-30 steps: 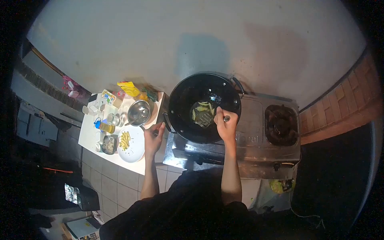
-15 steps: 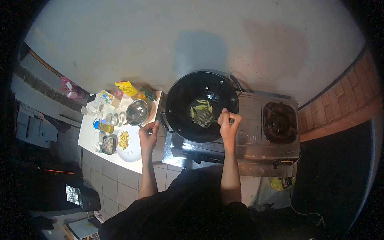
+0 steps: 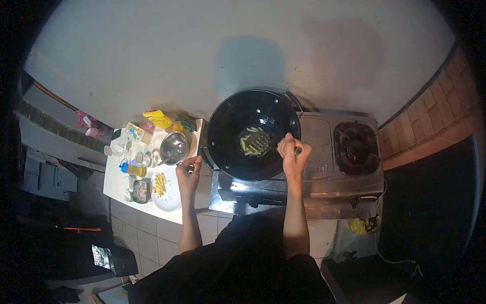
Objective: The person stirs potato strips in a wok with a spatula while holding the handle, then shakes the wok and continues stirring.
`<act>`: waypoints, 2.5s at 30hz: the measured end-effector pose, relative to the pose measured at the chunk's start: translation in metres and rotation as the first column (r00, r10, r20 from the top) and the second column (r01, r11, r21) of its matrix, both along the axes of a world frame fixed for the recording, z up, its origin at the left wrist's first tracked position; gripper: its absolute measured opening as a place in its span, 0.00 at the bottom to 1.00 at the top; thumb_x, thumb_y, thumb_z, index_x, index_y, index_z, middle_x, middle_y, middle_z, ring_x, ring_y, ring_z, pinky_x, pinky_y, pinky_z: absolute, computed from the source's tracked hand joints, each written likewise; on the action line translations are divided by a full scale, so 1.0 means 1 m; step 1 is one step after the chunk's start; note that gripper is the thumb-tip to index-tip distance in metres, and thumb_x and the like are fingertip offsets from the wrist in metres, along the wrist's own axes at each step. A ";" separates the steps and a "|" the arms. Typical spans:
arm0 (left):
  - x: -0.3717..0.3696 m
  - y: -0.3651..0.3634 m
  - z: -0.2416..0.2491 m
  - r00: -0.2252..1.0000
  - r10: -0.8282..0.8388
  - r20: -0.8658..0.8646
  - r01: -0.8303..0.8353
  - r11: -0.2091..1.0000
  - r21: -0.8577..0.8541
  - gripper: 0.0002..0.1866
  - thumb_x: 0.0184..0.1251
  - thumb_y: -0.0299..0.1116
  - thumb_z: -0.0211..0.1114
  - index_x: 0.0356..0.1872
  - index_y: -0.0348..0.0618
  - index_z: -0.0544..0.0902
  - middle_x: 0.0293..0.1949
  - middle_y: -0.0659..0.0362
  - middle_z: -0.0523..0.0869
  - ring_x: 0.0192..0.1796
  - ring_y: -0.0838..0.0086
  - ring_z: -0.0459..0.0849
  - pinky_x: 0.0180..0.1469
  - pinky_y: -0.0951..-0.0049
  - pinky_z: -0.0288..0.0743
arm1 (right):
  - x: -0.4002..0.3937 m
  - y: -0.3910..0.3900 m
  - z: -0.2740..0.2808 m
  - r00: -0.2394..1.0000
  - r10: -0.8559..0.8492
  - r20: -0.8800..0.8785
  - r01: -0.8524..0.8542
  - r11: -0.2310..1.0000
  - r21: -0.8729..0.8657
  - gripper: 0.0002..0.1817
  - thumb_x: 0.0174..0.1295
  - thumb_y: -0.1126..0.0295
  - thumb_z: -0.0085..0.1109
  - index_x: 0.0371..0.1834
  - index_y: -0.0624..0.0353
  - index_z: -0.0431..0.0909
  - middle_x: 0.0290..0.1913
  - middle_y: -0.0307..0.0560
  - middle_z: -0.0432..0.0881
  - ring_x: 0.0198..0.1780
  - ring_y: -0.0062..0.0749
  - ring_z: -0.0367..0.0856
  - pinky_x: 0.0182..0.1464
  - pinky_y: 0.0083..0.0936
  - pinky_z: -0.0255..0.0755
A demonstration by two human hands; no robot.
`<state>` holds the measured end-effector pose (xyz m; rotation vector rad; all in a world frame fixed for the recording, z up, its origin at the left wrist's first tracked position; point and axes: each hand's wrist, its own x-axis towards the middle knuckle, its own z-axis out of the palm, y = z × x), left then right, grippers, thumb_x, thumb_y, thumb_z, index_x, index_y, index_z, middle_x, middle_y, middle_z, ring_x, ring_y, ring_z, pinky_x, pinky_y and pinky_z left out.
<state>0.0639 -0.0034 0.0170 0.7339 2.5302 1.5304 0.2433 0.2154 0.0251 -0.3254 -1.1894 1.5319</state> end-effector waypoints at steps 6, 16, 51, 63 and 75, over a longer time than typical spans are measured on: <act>0.004 -0.002 -0.002 1.000 -0.014 -0.028 0.015 0.999 0.052 0.13 0.61 0.37 0.68 0.37 0.34 0.85 0.21 0.64 0.77 0.23 0.85 0.70 0.25 0.83 0.64 | -0.015 -0.005 -0.008 0.994 0.057 0.091 -0.059 0.998 0.024 0.26 0.70 0.75 0.42 0.09 0.59 0.56 0.11 0.35 0.59 0.15 0.16 0.57 0.18 0.19 0.50; 0.007 -0.010 -0.002 1.000 0.015 0.010 -0.015 0.998 0.059 0.13 0.61 0.36 0.68 0.36 0.34 0.85 0.22 0.61 0.78 0.25 0.84 0.71 0.27 0.82 0.65 | -0.028 -0.006 -0.022 0.971 0.047 0.236 -0.079 0.989 0.127 0.24 0.68 0.75 0.45 0.10 0.61 0.58 0.12 0.34 0.61 0.16 0.14 0.55 0.19 0.18 0.48; -0.007 -0.004 -0.005 0.991 -0.118 0.063 0.112 0.989 0.100 0.12 0.62 0.34 0.66 0.35 0.31 0.84 0.19 0.68 0.75 0.22 0.88 0.68 0.25 0.85 0.62 | -0.001 0.002 0.003 0.998 -0.043 0.054 0.043 0.999 -0.008 0.25 0.69 0.75 0.43 0.09 0.60 0.58 0.13 0.36 0.60 0.16 0.18 0.56 0.20 0.20 0.52; -0.008 -0.002 0.002 0.987 -0.112 0.114 0.111 0.994 0.018 0.13 0.63 0.35 0.66 0.34 0.30 0.84 0.21 0.63 0.78 0.27 0.81 0.73 0.33 0.78 0.68 | -0.024 0.010 -0.008 0.963 0.015 0.269 -0.041 0.995 0.089 0.24 0.68 0.70 0.49 0.10 0.61 0.60 0.12 0.33 0.61 0.16 0.14 0.56 0.19 0.19 0.49; -0.008 -0.001 -0.011 0.994 -0.104 0.029 0.100 0.989 0.107 0.11 0.61 0.32 0.67 0.34 0.31 0.84 0.18 0.68 0.76 0.22 0.89 0.67 0.23 0.86 0.60 | -0.032 0.012 -0.017 0.895 -0.074 0.439 -0.002 0.986 0.169 0.23 0.65 0.72 0.50 0.10 0.67 0.66 0.10 0.38 0.67 0.16 0.17 0.63 0.21 0.23 0.55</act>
